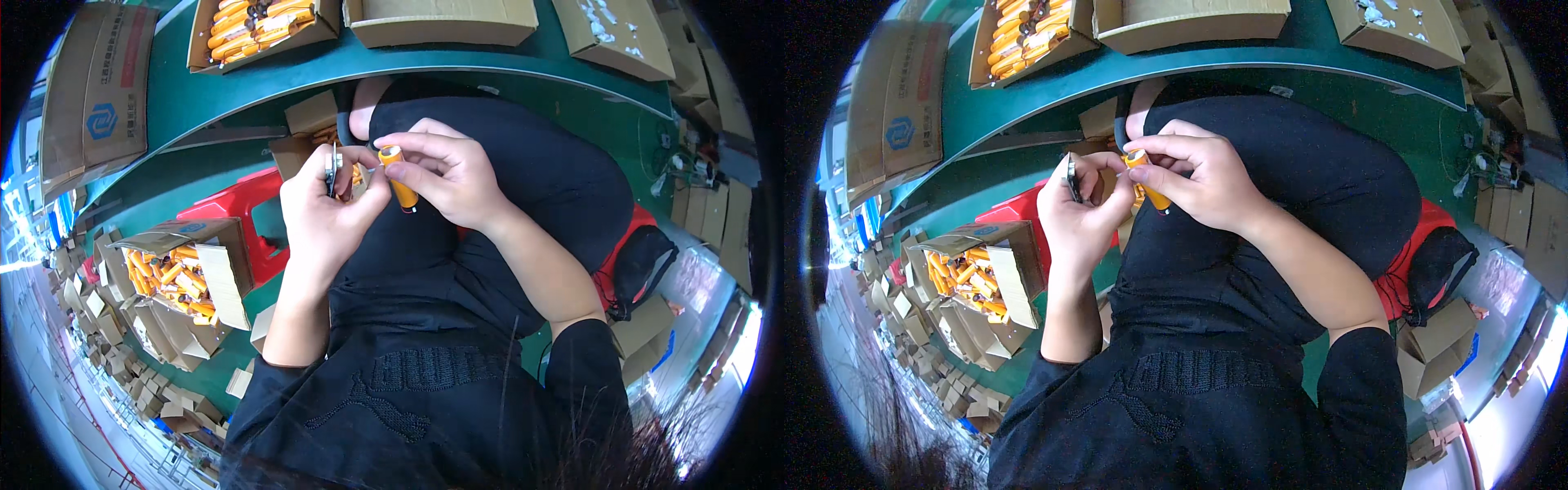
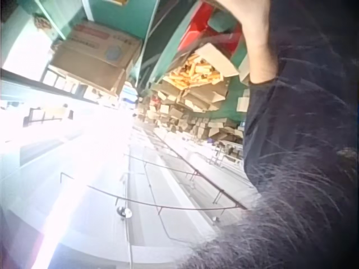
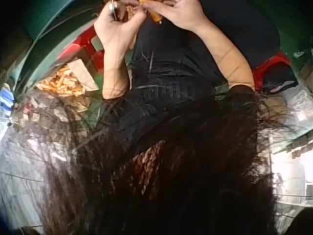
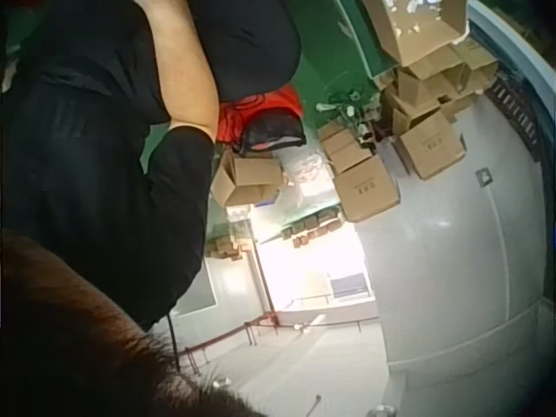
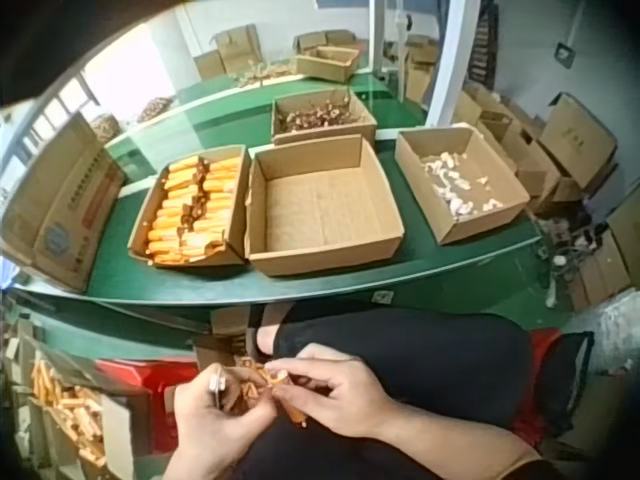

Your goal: The person assembles electronic components by hand, taking batteries and connectors from cardboard boxes and inserting them into battery holders at a factory workstation.

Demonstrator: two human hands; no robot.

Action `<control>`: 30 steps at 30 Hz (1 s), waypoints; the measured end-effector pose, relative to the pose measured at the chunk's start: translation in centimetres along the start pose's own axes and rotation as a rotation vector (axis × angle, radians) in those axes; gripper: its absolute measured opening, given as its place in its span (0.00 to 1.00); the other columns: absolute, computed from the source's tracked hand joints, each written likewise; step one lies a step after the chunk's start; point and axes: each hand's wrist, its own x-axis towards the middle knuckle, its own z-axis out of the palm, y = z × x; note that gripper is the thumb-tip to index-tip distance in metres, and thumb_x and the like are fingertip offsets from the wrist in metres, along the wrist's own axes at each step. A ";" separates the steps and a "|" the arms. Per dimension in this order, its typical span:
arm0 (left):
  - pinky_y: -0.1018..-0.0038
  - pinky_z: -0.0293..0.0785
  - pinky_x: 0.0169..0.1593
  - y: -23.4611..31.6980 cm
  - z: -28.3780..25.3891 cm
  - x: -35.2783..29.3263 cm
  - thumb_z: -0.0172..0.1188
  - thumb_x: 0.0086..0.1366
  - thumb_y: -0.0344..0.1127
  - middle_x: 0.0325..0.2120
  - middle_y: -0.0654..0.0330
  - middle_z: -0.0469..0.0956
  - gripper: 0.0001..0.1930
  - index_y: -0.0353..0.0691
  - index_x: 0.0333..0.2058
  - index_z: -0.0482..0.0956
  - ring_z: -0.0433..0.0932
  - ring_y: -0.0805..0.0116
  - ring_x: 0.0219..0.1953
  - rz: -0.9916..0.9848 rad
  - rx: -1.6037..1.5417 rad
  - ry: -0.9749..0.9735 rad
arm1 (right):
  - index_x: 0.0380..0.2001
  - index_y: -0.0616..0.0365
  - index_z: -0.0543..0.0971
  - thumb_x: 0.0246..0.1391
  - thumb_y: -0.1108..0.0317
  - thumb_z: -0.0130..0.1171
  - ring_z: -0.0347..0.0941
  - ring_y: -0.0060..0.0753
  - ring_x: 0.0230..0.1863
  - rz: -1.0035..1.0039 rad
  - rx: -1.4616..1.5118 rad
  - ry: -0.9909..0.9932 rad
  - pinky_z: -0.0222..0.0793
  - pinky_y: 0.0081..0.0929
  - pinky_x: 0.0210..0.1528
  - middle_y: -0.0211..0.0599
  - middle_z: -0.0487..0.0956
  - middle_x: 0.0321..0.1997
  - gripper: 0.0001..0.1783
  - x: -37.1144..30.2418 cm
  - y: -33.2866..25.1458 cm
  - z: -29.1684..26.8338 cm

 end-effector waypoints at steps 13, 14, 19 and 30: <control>0.85 0.63 0.25 -0.3 -1.8 -0.7 0.71 0.58 0.23 0.33 0.55 0.87 0.21 0.44 0.25 0.62 0.66 0.81 0.20 -0.147 -0.246 0.039 | 0.55 0.65 0.80 0.68 0.71 0.55 0.78 0.30 0.38 0.005 0.409 -0.033 0.78 0.23 0.43 0.43 0.79 0.49 0.16 0.3 -0.4 -0.8; 0.85 0.63 0.25 -0.1 -1.7 -0.7 0.71 0.58 0.23 0.34 0.55 0.87 0.22 0.44 0.25 0.61 0.66 0.82 0.20 -0.114 -0.299 0.020 | 0.56 0.65 0.80 0.69 0.70 0.55 0.78 0.31 0.39 0.026 0.402 -0.039 0.78 0.23 0.44 0.43 0.79 0.49 0.16 0.5 -0.3 -0.8; 0.86 0.64 0.26 0.2 -1.3 -1.0 0.72 0.59 0.23 0.35 0.53 0.88 0.24 0.45 0.24 0.60 0.66 0.81 0.20 -0.058 -0.251 -0.029 | 0.55 0.65 0.80 0.68 0.71 0.57 0.78 0.31 0.42 -0.076 0.255 -0.072 0.78 0.23 0.45 0.43 0.79 0.49 0.16 0.5 -0.7 -0.6; 0.85 0.63 0.26 0.6 -0.2 -0.9 0.70 0.56 0.23 0.33 0.56 0.87 0.21 0.43 0.24 0.61 0.65 0.80 0.21 -0.137 -0.155 -0.046 | 0.55 0.67 0.80 0.64 0.76 0.61 0.78 0.29 0.40 -0.105 0.040 -0.023 0.77 0.18 0.44 0.41 0.79 0.47 0.16 -0.1 0.2 -0.1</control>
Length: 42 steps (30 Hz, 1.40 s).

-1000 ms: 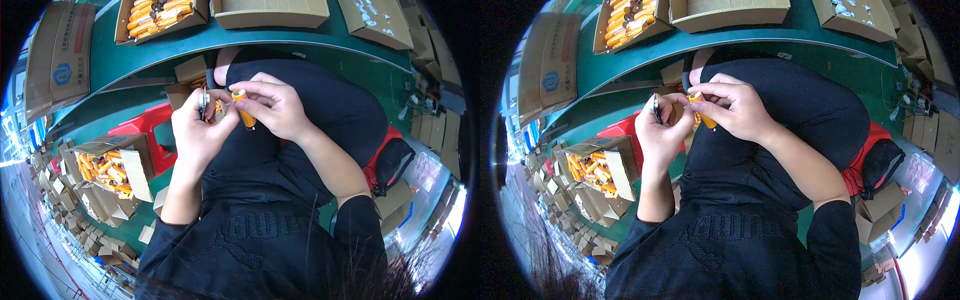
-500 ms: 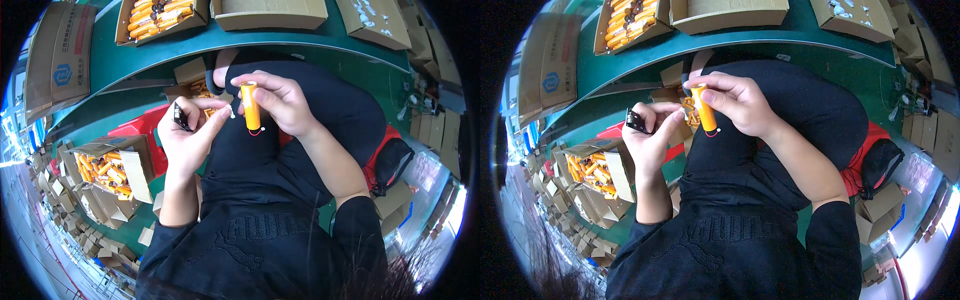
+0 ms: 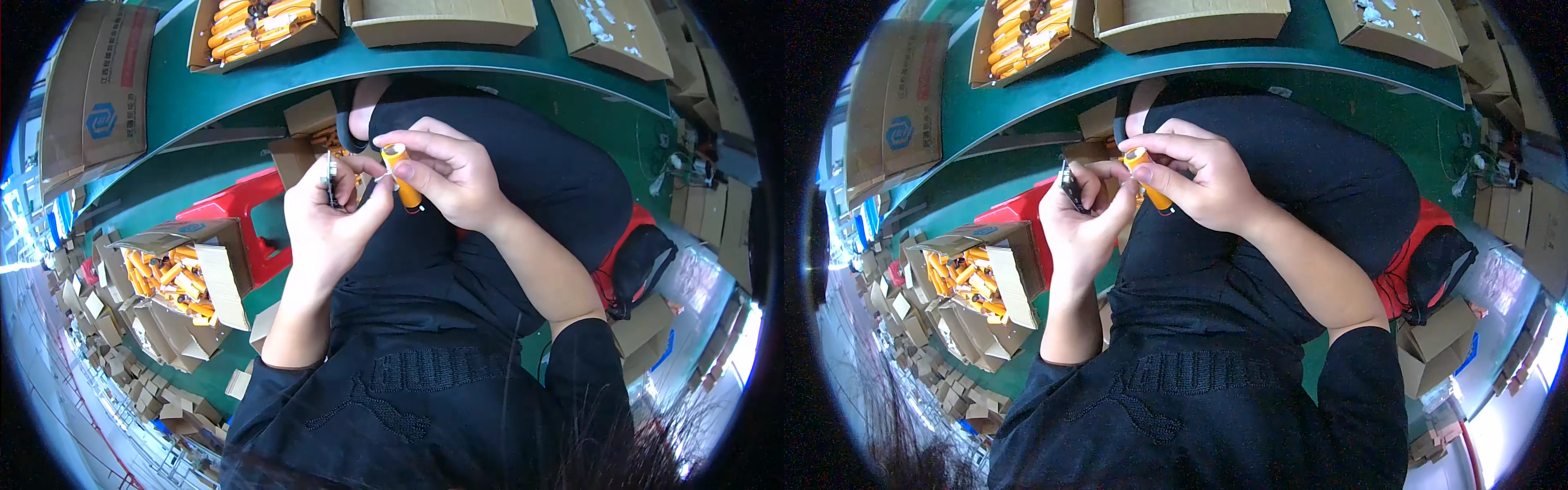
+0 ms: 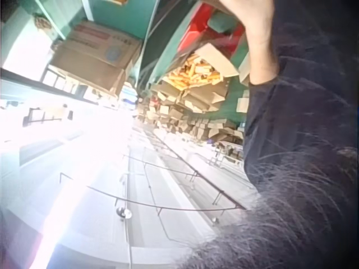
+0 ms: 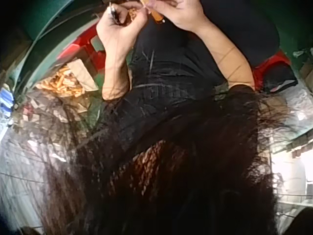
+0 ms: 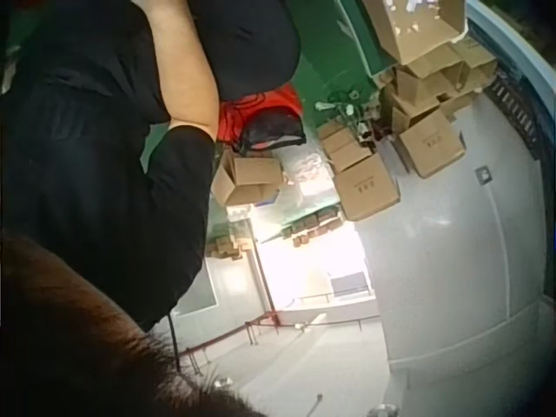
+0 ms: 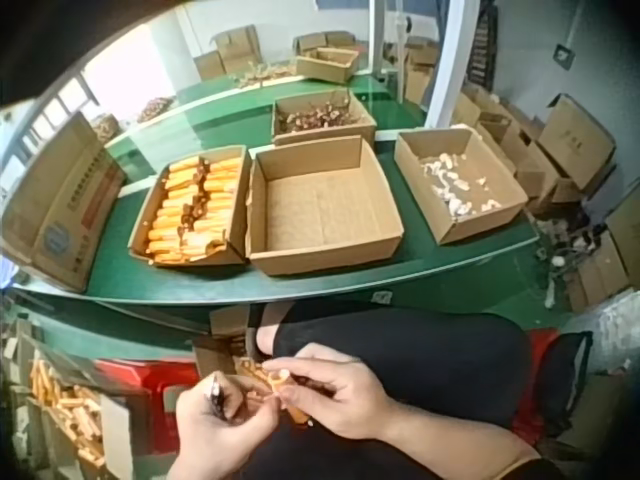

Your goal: The person assembles electronic components by hand, taking batteries and connectors from cardboard boxes and inserting them into battery holders at a factory workstation.

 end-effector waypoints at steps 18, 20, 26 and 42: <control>0.81 0.74 0.31 -1.3 -0.8 0.3 0.68 0.57 0.22 0.33 0.50 0.85 0.18 0.46 0.25 0.65 0.78 0.71 0.26 -0.106 -0.680 -0.109 | 0.54 0.61 0.78 0.61 0.68 0.66 0.71 0.22 0.31 0.344 0.524 0.200 0.71 0.17 0.37 0.38 0.79 0.42 0.19 1.1 1.6 -0.6; 0.81 0.75 0.32 -2.0 -1.1 0.1 0.68 0.58 0.21 0.33 0.49 0.85 0.18 0.46 0.26 0.65 0.80 0.69 0.28 -0.128 -0.728 -0.057 | 0.54 0.60 0.78 0.60 0.67 0.68 0.70 0.22 0.30 0.372 0.666 0.164 0.71 0.17 0.36 0.38 0.79 0.43 0.20 0.7 1.3 -0.3; 0.80 0.77 0.34 -3.6 -1.8 -0.5 0.69 0.60 0.21 0.38 0.45 0.85 0.17 0.46 0.27 0.66 0.84 0.65 0.32 -0.219 -0.908 -0.069 | 0.54 0.58 0.77 0.48 0.68 0.77 0.66 0.20 0.26 -0.143 0.193 0.024 0.68 0.16 0.30 0.37 0.80 0.46 0.30 -0.3 0.1 0.5; 0.82 0.72 0.29 -3.5 -1.6 -0.6 0.68 0.60 0.20 0.43 0.42 0.85 0.17 0.44 0.31 0.67 0.79 0.72 0.28 -0.300 -0.818 -0.103 | 0.50 0.59 0.79 0.40 0.79 0.79 0.65 0.16 0.19 -0.476 -0.190 0.154 0.65 0.12 0.22 0.41 0.85 0.47 0.30 0.2 -0.7 0.6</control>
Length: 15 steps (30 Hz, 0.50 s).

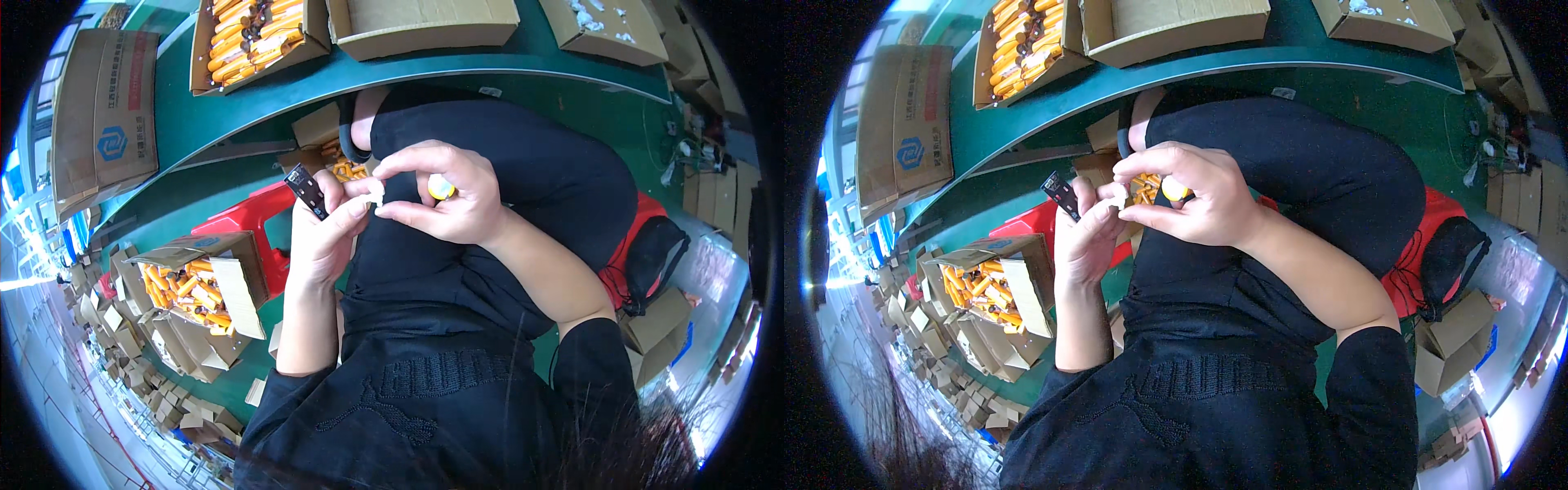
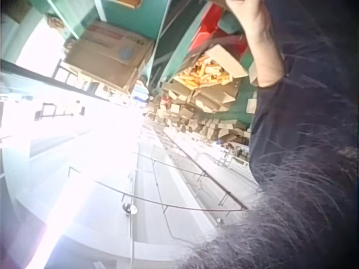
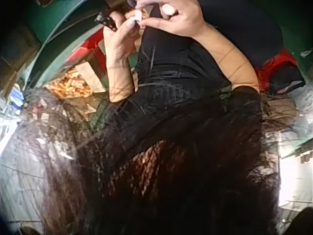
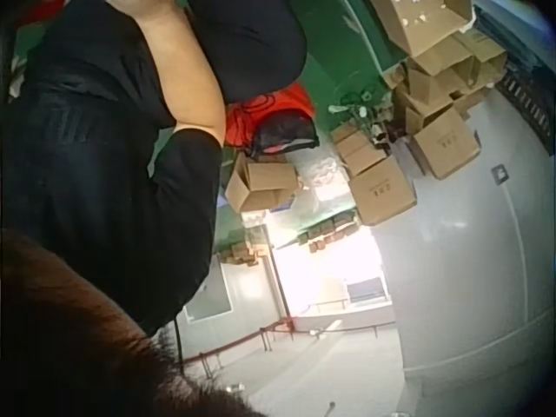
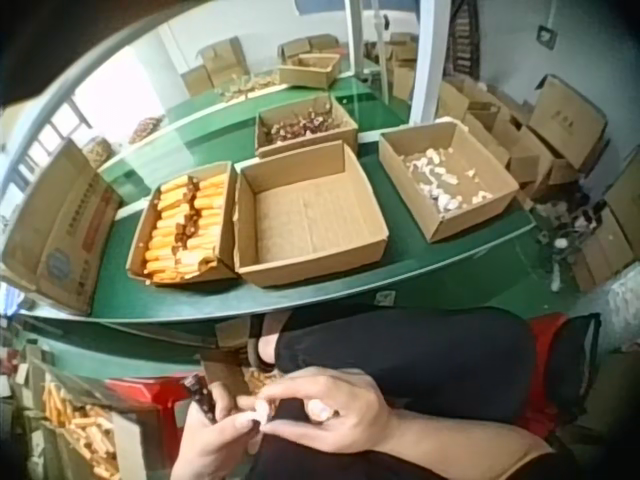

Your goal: The person assembles electronic components by hand, taking batteries and connectors from cardboard boxes and inserting them into battery holders at a factory workstation.

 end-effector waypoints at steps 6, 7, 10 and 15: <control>0.83 0.68 0.27 -0.2 0.1 0.1 0.67 0.60 0.19 0.45 0.41 0.85 0.16 0.44 0.31 0.67 0.72 0.76 0.23 -0.018 -0.017 -0.025 | 0.49 0.61 0.79 0.44 0.83 0.74 0.66 0.15 0.18 -0.024 -0.008 0.045 0.65 0.12 0.22 0.39 0.86 0.42 0.26 0.0 0.2 0.0; 0.83 0.68 0.26 -0.2 0.1 0.2 0.66 0.60 0.19 0.45 0.41 0.84 0.16 0.44 0.31 0.67 0.71 0.77 0.22 -0.017 -0.024 -0.034 | 0.49 0.61 0.79 0.45 0.84 0.73 0.66 0.14 0.18 -0.024 -0.007 0.052 0.65 0.12 0.22 0.38 0.86 0.41 0.25 -0.1 0.2 0.0; 0.84 0.66 0.26 -0.2 0.2 0.2 0.65 0.60 0.18 0.47 0.40 0.84 0.15 0.44 0.31 0.67 0.68 0.78 0.21 -0.014 -0.011 -0.035 | 0.49 0.61 0.78 0.47 0.84 0.72 0.67 0.14 0.19 0.007 -0.030 0.047 0.66 0.12 0.23 0.39 0.86 0.41 0.24 -0.1 0.2 -0.4; 0.85 0.63 0.24 -0.1 0.1 0.4 0.61 0.60 0.16 0.53 0.38 0.81 0.14 0.44 0.31 0.67 0.64 0.81 0.19 -0.031 -0.078 -0.044 | 0.50 0.61 0.76 0.50 0.83 0.71 0.71 0.14 0.22 0.166 0.014 0.114 0.69 0.12 0.26 0.40 0.86 0.41 0.23 0.1 -0.2 -0.7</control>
